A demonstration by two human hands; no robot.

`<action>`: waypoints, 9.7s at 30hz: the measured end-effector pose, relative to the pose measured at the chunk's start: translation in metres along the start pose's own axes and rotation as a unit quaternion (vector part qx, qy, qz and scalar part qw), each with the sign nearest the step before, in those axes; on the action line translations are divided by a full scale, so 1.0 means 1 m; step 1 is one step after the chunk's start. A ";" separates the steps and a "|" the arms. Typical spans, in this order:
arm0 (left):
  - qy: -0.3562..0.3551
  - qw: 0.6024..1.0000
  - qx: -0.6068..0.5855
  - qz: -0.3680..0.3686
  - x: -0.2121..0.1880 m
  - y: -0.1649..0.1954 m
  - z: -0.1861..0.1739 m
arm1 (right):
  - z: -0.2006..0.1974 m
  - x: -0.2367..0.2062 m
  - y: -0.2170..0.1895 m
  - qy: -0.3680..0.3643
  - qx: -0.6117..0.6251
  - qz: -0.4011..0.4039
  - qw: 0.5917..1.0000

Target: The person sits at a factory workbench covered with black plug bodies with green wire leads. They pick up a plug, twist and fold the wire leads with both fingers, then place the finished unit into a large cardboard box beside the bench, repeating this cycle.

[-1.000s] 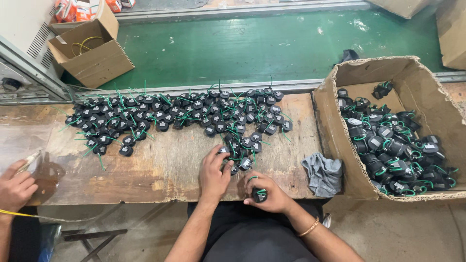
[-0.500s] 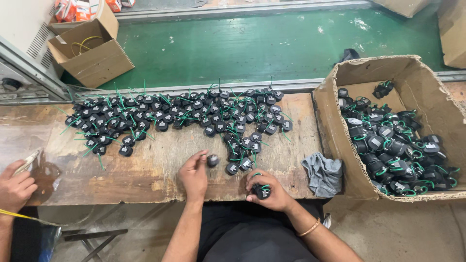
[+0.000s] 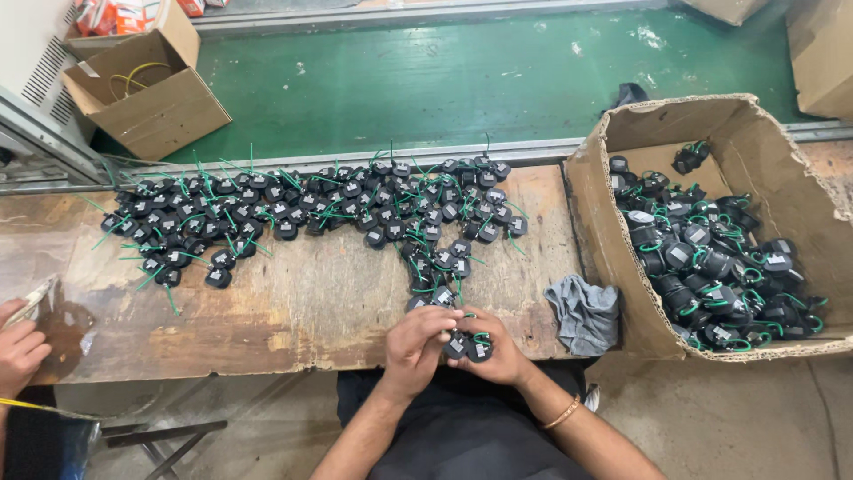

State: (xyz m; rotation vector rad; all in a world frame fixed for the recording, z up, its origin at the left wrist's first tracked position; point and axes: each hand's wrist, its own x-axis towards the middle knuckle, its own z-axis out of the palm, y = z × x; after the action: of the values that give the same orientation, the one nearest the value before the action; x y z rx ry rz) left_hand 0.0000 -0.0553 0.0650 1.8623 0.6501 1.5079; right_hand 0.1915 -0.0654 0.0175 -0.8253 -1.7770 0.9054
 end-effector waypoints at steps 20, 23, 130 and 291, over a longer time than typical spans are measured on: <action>0.214 0.960 -0.039 -0.174 -0.023 -0.042 0.000 | -0.023 -0.005 -0.041 0.087 -0.084 -0.034 0.992; 0.166 0.958 0.152 -0.177 -0.015 -0.035 0.004 | -0.073 -0.018 -0.082 0.138 -0.220 -0.085 0.962; -0.045 0.997 0.046 0.049 0.010 -0.009 -0.005 | 0.000 0.002 -0.001 -0.032 0.123 0.119 0.985; 0.047 0.878 -0.369 -0.301 -0.018 -0.032 0.018 | -0.009 -0.003 -0.006 -0.016 0.467 0.154 0.871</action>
State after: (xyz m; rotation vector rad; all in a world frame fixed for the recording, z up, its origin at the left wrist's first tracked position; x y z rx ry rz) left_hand 0.0141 -0.0502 0.0275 0.8944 0.5206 1.1824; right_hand 0.2004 -0.0694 0.0240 -0.4329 -1.0023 1.7871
